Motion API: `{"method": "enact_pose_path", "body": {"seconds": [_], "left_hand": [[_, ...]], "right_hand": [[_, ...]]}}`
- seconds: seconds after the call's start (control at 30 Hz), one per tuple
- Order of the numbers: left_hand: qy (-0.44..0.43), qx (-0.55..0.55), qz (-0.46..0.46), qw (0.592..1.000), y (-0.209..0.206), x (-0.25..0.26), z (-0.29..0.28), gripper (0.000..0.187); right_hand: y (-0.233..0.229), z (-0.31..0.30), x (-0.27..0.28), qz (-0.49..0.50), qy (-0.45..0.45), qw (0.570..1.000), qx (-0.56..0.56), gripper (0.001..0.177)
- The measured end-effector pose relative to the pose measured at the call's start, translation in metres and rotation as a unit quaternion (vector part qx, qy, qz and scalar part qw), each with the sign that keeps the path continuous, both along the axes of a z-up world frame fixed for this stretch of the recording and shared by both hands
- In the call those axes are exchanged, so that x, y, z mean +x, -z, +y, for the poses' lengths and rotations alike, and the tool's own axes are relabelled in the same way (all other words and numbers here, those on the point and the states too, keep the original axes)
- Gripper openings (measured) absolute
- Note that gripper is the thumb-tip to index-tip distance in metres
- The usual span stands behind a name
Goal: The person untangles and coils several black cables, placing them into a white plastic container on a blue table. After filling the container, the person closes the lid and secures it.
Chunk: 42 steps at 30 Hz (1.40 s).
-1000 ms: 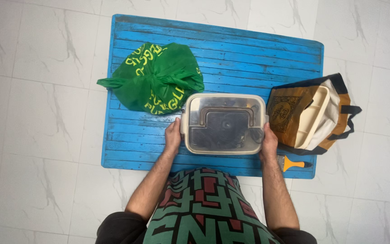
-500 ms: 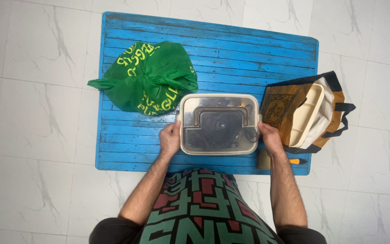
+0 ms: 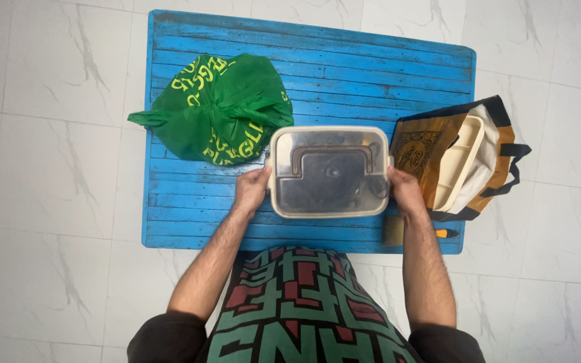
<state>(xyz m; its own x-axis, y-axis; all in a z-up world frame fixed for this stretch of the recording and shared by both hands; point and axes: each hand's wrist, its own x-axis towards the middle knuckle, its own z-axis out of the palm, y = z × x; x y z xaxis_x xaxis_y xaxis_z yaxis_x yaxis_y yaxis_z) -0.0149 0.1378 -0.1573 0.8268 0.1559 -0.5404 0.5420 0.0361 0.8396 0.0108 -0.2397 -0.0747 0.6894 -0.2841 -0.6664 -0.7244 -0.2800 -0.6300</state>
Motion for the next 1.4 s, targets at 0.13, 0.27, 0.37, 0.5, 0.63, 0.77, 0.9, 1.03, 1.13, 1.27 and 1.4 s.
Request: {"method": "enact_pose_path", "body": {"seconds": [0.13, 0.27, 0.37, 0.5, 0.63, 0.77, 0.9, 1.03, 1.13, 1.27, 1.4], "left_hand": [[-0.018, 0.006, 0.028, 0.999, 0.001, 0.031, -0.020, 0.037], [-0.038, 0.082, -0.053, 0.995, 0.010, 0.019, -0.028, 0.039], [-0.069, 0.222, -0.258, 0.938, 0.014, -0.008, -0.024, 0.033], [-0.060, 0.244, -0.254, 0.934, -0.003, -0.034, -0.011, 0.028], [-0.069, 0.255, -0.231, 0.936, -0.025, -0.039, -0.007, 0.029], [-0.071, 0.299, -0.251, 0.918, -0.039, -0.038, -0.004, 0.027], [-0.093, 0.307, -0.242, 0.916, -0.035, -0.047, 0.009, 0.024], [-0.129, 0.333, -0.199, 0.912, -0.013, -0.067, 0.031, 0.022], [-0.166, 0.343, -0.133, 0.915, 0.011, -0.072, 0.046, 0.026], [-0.204, 0.341, -0.075, 0.915, 0.034, -0.059, 0.066, 0.050], [-0.214, 0.286, -0.061, 0.932, 0.039, -0.033, 0.081, 0.113]], "right_hand": [[-0.033, 0.002, -0.017, -0.091, -0.143, 0.930, -0.326, 0.051], [-0.048, -0.051, -0.054, -0.377, -0.007, 0.750, -0.544, 0.081], [-0.055, -0.122, -0.051, -0.218, 0.157, 0.816, -0.512, 0.098], [-0.061, -0.159, -0.027, -0.119, 0.226, 0.940, -0.227, 0.122], [-0.038, -0.098, 0.002, -0.030, -0.034, 0.969, -0.244, 0.140], [-0.027, -0.077, 0.045, 0.065, -0.007, 0.927, -0.368, 0.144], [-0.008, -0.111, 0.061, 0.071, 0.017, 0.920, -0.385, 0.084], [-0.016, -0.142, 0.084, -0.019, -0.016, 0.907, -0.420, 0.034], [-0.042, -0.138, 0.126, -0.177, -0.041, 0.875, -0.450, 0.029], [-0.060, -0.084, 0.175, -0.395, -0.238, 0.744, -0.484, 0.060], [-0.048, 0.008, 0.212, -0.338, -0.438, 0.702, -0.448, 0.081]]}}
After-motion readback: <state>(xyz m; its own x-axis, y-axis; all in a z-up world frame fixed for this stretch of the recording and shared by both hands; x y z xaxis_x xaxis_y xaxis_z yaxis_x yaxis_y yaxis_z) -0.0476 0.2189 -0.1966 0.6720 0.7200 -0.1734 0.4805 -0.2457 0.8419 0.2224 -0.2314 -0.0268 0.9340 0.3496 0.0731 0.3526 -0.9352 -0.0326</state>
